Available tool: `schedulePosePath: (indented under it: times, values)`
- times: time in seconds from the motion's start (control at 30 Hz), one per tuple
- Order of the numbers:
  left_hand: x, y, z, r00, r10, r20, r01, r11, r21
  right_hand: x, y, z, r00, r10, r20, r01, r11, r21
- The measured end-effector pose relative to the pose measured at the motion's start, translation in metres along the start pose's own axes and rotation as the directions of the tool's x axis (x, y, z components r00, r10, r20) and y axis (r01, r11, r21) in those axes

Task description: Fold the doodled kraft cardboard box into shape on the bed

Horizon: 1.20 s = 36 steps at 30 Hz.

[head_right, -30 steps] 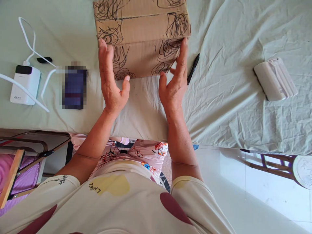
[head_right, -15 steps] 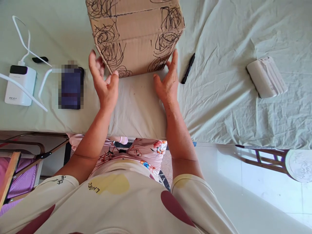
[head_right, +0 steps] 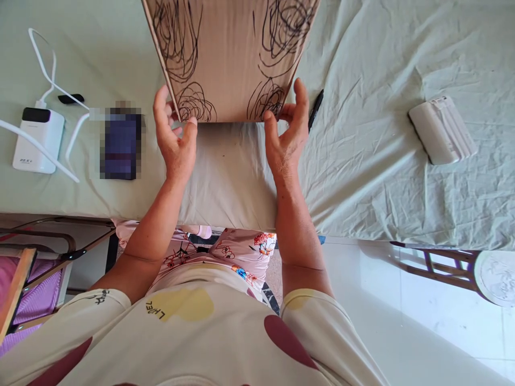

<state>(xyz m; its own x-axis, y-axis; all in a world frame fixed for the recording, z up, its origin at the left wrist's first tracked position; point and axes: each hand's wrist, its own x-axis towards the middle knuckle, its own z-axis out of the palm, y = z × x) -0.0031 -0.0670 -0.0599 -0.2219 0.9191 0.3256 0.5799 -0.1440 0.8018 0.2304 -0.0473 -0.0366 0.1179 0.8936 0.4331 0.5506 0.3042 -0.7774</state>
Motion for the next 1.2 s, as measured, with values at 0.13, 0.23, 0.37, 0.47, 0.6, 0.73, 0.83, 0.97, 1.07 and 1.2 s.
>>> schedulePosePath:
  times: [0.13,0.23,0.37,0.47,0.6,0.73,0.83,0.97,1.07,1.2]
  values:
    - [-0.004,0.015,-0.001,0.986,0.010,-0.164,-0.014,1.000,-0.026,-0.001,-0.004,-0.005,0.996,-0.012,-0.091,0.017,0.998,0.061]
    - [-0.005,0.016,-0.001,0.989,0.027,-0.143,-0.026,1.000,0.014,-0.001,0.002,-0.004,0.991,-0.018,-0.133,0.028,0.997,0.078]
    - [-0.007,0.018,-0.002,0.996,0.032,-0.087,-0.032,0.999,0.008,0.000,0.011,-0.002,0.978,-0.062,-0.202,0.086,0.990,0.114]
    - [-0.009,0.028,-0.005,1.000,0.012,-0.028,-0.011,1.000,0.029,0.000,0.013,-0.003,0.953,-0.172,-0.250,0.178,0.984,0.001]
    - [-0.012,0.049,-0.010,0.999,0.026,0.041,-0.030,0.994,0.102,-0.008,0.001,-0.003,0.937,-0.317,-0.144,0.263,0.916,-0.304]
    - [-0.019,0.068,-0.008,0.993,0.063,0.104,-0.086,0.971,0.225,-0.023,-0.033,0.006,0.969,-0.218,0.113,0.245,0.887,-0.393]
    - [-0.022,0.076,-0.004,0.982,0.053,0.182,-0.097,0.964,0.247,-0.028,-0.054,0.013,0.957,-0.095,0.274,0.200,0.899,-0.389]
    - [-0.020,0.076,-0.002,0.969,0.029,0.247,-0.082,0.975,0.205,-0.027,-0.056,0.013,0.951,-0.034,0.308,0.176,0.876,-0.449]
    - [-0.018,0.074,-0.005,0.967,0.036,0.253,-0.087,0.977,0.193,-0.025,-0.049,0.009,0.963,-0.073,0.260,0.190,0.867,-0.461]
    - [-0.018,0.070,-0.007,0.978,0.030,0.208,-0.073,0.977,0.202,-0.021,-0.038,0.003,0.979,-0.070,0.191,0.151,0.878,-0.454]
